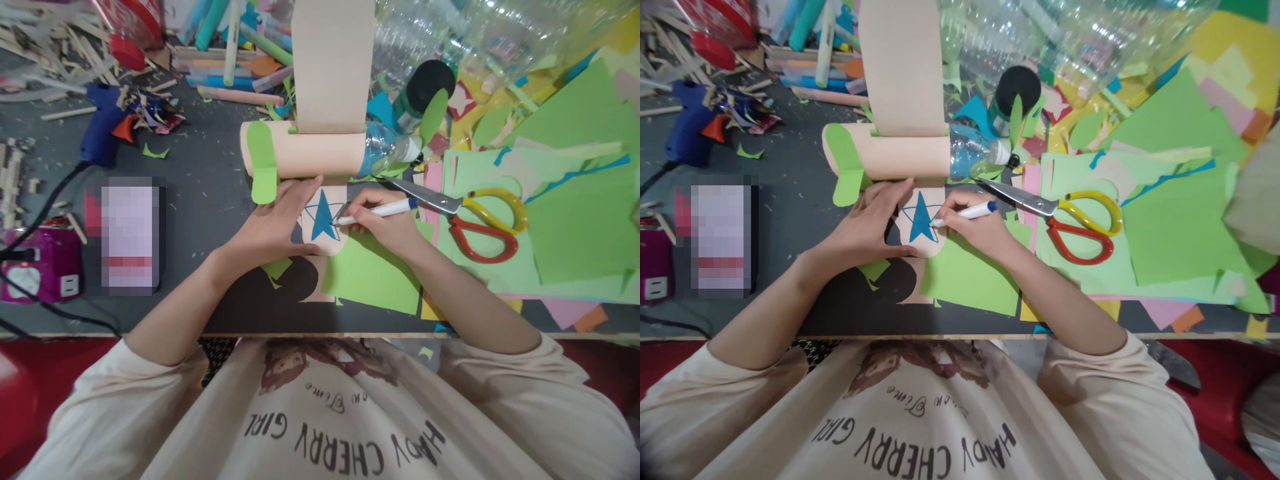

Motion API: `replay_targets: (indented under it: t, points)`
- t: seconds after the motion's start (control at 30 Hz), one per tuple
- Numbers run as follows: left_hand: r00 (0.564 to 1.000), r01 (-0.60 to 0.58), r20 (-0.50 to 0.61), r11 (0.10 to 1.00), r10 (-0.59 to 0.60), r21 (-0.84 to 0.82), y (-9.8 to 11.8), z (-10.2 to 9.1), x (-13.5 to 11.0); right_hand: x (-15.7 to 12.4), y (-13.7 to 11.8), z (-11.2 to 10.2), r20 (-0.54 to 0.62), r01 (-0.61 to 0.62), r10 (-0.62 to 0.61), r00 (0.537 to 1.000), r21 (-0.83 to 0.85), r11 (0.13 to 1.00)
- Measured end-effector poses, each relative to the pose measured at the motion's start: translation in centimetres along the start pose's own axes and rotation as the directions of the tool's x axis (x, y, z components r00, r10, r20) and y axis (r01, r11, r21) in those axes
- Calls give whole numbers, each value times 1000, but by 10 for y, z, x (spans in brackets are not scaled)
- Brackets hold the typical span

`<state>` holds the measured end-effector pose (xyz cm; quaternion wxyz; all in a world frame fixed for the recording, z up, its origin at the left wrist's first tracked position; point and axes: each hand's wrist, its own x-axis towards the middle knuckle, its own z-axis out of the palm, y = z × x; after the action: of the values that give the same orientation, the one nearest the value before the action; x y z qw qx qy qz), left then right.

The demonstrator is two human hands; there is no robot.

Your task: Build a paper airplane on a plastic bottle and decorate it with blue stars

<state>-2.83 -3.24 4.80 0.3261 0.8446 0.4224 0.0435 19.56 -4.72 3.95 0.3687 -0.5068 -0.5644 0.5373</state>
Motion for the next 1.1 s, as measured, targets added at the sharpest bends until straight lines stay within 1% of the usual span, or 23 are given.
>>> replay_targets:
  t: [0.27,0.57,0.83,0.93,1.0,1.1]
  points:
    - [1000,-9,-1,1000,9,-1,-1,0,0,0,-4,3,-33,-8,8,999,-8,1000]
    - [999,28,19,1000,-28,-1,2,-3,0,1,-8,2,26,-27,27,999,-5,1000]
    - [1000,16,13,1000,-16,0,2,-2,-1,1,-11,2,65,-22,24,998,-26,999]
    - [1000,15,13,1000,-15,6,2,-2,0,2,-11,1,91,-32,32,995,2,999]
    - [1000,12,14,1000,-12,5,1,-2,0,2,-11,1,70,-44,40,997,52,998]
    - [1000,3,10,1000,-3,-1,0,-1,0,2,-9,1,-17,-44,46,999,93,995]
